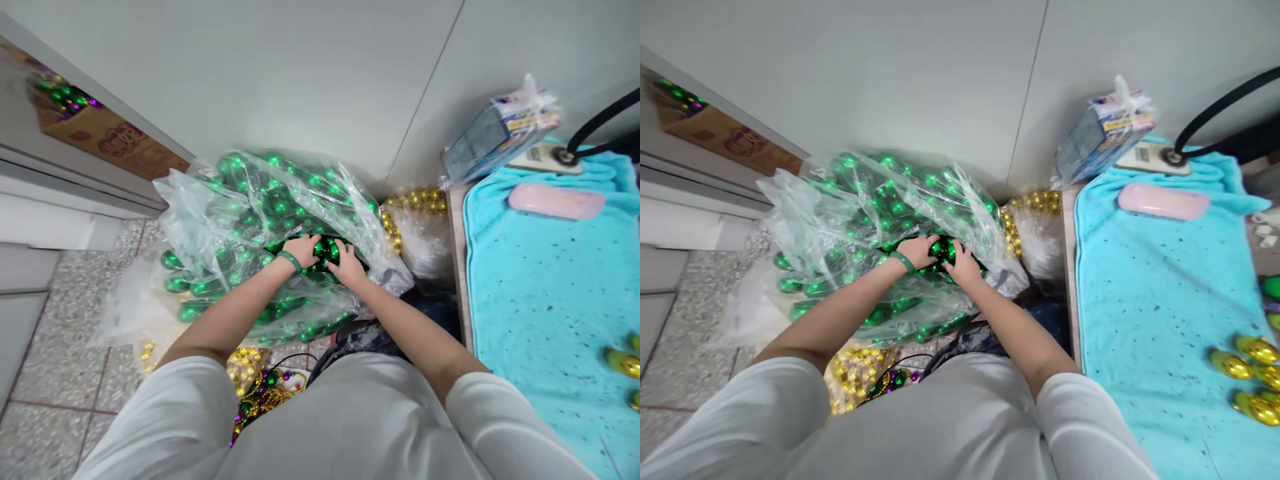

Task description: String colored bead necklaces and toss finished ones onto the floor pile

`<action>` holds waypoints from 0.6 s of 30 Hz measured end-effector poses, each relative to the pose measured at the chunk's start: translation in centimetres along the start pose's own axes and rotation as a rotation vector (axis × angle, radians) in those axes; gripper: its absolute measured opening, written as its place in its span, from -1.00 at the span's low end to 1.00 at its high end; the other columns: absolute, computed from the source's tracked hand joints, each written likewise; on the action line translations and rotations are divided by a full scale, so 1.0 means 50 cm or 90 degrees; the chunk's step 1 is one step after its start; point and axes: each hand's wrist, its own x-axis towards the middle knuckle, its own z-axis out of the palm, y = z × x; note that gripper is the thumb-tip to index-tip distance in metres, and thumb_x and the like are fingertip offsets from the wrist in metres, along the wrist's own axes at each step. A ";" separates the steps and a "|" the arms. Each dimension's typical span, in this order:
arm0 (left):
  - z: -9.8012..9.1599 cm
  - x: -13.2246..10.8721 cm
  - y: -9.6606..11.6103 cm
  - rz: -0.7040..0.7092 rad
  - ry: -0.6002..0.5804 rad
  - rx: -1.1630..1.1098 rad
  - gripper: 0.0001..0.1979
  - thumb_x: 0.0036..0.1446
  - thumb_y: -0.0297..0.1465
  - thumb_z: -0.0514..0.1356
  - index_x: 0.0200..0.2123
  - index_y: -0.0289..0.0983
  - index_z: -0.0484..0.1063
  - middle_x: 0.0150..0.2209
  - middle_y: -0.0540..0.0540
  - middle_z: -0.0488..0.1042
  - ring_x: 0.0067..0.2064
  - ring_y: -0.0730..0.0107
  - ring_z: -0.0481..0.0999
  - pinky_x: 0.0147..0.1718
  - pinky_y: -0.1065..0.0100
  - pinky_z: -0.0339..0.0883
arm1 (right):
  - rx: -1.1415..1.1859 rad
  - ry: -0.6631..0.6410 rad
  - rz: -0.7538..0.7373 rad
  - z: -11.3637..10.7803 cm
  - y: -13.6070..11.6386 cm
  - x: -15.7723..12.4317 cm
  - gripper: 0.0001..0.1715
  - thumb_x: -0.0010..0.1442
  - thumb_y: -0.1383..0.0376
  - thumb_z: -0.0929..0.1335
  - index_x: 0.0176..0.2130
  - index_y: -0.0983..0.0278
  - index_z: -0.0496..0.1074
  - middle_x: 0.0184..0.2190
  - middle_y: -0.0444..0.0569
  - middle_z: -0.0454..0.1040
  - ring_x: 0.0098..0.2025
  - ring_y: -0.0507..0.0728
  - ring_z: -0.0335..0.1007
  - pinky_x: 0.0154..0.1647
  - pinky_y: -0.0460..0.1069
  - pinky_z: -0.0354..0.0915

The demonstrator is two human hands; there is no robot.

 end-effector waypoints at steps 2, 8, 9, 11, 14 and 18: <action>-0.022 -0.028 -0.002 -0.028 0.019 -0.015 -0.35 0.08 -0.13 0.14 0.22 -0.16 0.10 0.02 -0.20 0.36 -0.07 0.06 0.49 -0.17 0.21 0.38 | 0.069 0.012 -0.021 -0.005 0.017 0.008 -0.22 0.15 0.17 0.33 0.29 0.23 0.07 0.15 0.15 0.25 0.05 0.27 0.37 0.05 0.10 0.28; -0.068 -0.125 -0.011 -0.203 0.064 -0.018 -0.32 0.04 -0.03 0.15 0.19 -0.17 0.18 0.29 -0.32 -0.02 -0.07 -0.08 0.50 -0.16 0.10 0.39 | 0.189 0.066 0.020 -0.019 0.053 0.014 -0.22 0.09 0.07 0.35 0.23 0.25 0.17 0.08 0.08 0.40 0.09 0.23 0.33 0.08 0.13 0.27; -0.071 -0.133 -0.015 -0.224 0.055 -0.018 -0.33 0.03 -0.02 0.15 0.17 -0.17 0.21 0.27 -0.32 0.02 -0.05 -0.13 0.48 -0.14 0.07 0.38 | 0.197 0.067 0.038 -0.021 0.055 0.014 -0.22 0.08 0.04 0.34 0.22 0.25 0.20 0.06 0.08 0.42 0.07 0.24 0.35 0.08 0.14 0.28; -0.075 -0.138 -0.026 -0.249 0.032 -0.030 -0.33 0.01 0.02 0.15 0.14 -0.19 0.27 0.17 -0.33 0.16 -0.02 -0.19 0.45 -0.11 0.04 0.36 | 0.209 0.066 0.072 -0.025 0.060 0.015 -0.22 0.07 -0.01 0.34 0.19 0.26 0.24 0.04 0.10 0.44 0.06 0.25 0.36 0.08 0.16 0.27; -0.068 -0.126 -0.044 -0.256 0.016 -0.056 -0.31 -0.03 0.07 0.16 0.10 -0.18 0.34 0.12 -0.30 0.19 0.02 -0.21 0.41 -0.05 0.03 0.32 | 0.218 0.082 0.088 -0.031 0.068 0.015 -0.18 0.03 -0.06 0.35 0.17 0.27 0.26 0.08 0.12 0.40 0.13 0.27 0.31 0.16 0.18 0.20; -0.041 -0.090 -0.063 -0.240 -0.016 -0.100 -0.24 -0.14 0.04 0.26 0.14 -0.11 0.32 0.30 -0.24 -0.08 0.11 -0.26 0.33 0.03 0.02 0.26 | 0.242 0.081 0.088 -0.038 0.084 0.012 -0.16 -0.03 -0.06 0.39 0.16 0.26 0.29 0.11 0.12 0.37 0.21 0.29 0.21 0.24 0.20 0.09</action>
